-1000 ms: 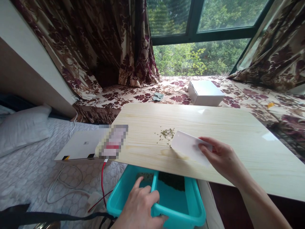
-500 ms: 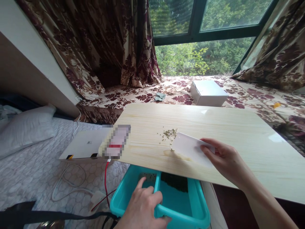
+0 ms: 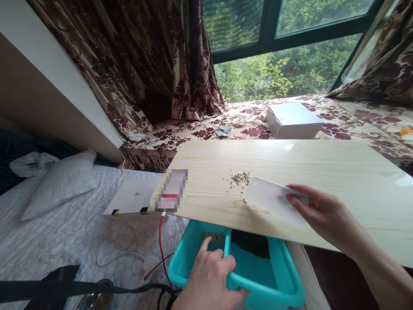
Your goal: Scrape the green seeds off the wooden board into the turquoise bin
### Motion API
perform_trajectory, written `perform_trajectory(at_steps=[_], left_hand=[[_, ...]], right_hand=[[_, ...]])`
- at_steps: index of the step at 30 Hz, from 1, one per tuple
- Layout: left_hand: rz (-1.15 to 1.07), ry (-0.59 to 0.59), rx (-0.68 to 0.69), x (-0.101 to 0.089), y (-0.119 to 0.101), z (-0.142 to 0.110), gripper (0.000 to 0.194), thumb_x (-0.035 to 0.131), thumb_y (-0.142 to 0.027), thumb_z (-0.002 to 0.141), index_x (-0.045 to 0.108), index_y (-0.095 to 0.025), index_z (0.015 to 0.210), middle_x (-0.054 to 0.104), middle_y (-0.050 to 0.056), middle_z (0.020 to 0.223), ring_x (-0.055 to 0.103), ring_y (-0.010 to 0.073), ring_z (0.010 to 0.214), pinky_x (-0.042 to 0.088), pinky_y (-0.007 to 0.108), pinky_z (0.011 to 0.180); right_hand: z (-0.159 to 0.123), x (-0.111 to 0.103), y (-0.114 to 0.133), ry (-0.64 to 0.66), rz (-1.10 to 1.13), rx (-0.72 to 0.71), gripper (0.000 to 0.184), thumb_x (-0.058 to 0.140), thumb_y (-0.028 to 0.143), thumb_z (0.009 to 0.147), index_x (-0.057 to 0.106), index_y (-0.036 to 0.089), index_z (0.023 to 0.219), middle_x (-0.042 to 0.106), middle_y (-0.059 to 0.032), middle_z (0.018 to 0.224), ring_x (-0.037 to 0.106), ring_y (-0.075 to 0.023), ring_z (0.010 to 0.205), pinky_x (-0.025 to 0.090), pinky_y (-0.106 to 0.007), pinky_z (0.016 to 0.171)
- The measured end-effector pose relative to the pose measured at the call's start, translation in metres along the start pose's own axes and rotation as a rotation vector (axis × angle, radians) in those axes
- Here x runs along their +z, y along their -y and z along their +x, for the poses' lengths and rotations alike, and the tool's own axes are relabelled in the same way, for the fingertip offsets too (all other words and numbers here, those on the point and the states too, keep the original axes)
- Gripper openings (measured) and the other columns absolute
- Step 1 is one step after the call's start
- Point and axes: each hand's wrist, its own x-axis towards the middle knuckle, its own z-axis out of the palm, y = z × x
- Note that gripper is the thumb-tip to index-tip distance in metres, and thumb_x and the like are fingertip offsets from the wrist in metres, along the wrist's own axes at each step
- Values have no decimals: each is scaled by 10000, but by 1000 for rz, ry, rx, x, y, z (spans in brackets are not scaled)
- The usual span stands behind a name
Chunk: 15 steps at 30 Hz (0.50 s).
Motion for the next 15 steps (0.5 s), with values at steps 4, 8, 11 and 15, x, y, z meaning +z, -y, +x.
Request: perform_trajectory(at_steps=[4,8,11,15], left_hand=[[2,3,-8,1,1,-1,299,793,-418,577,584,-222,661,548,-43,664,617,196,791,256,509,1091],[13,9,-24,0,5,0,300,807,-398,539,591,-221,649,534,-49,644,616,187,756,264,508,1086],[14,28,-30,-1,7,1,295,805,-391,535,590,-225,651,527,-53,641,612,185,744,269,512,1081],[28,45,-2,-4,7,5,274,788,-365,551,571,-226,645,527,-57,639,608,183,729,273,515,1076]], right_hand=[[2,7,1,-5,-15,-36,348,522,400,733,715,167,906,646,-29,569,558,-181,472,428,-296,452],[0,8,3,18,-25,-101,314,519,364,732,721,179,885,669,-28,586,539,-164,449,430,-290,458],[-3,4,6,-19,-44,-117,291,524,351,730,723,190,869,663,-22,562,521,-159,426,419,-285,445],[-7,1,4,-42,-83,-95,293,515,336,742,730,195,881,615,-2,495,506,-158,408,409,-282,440]])
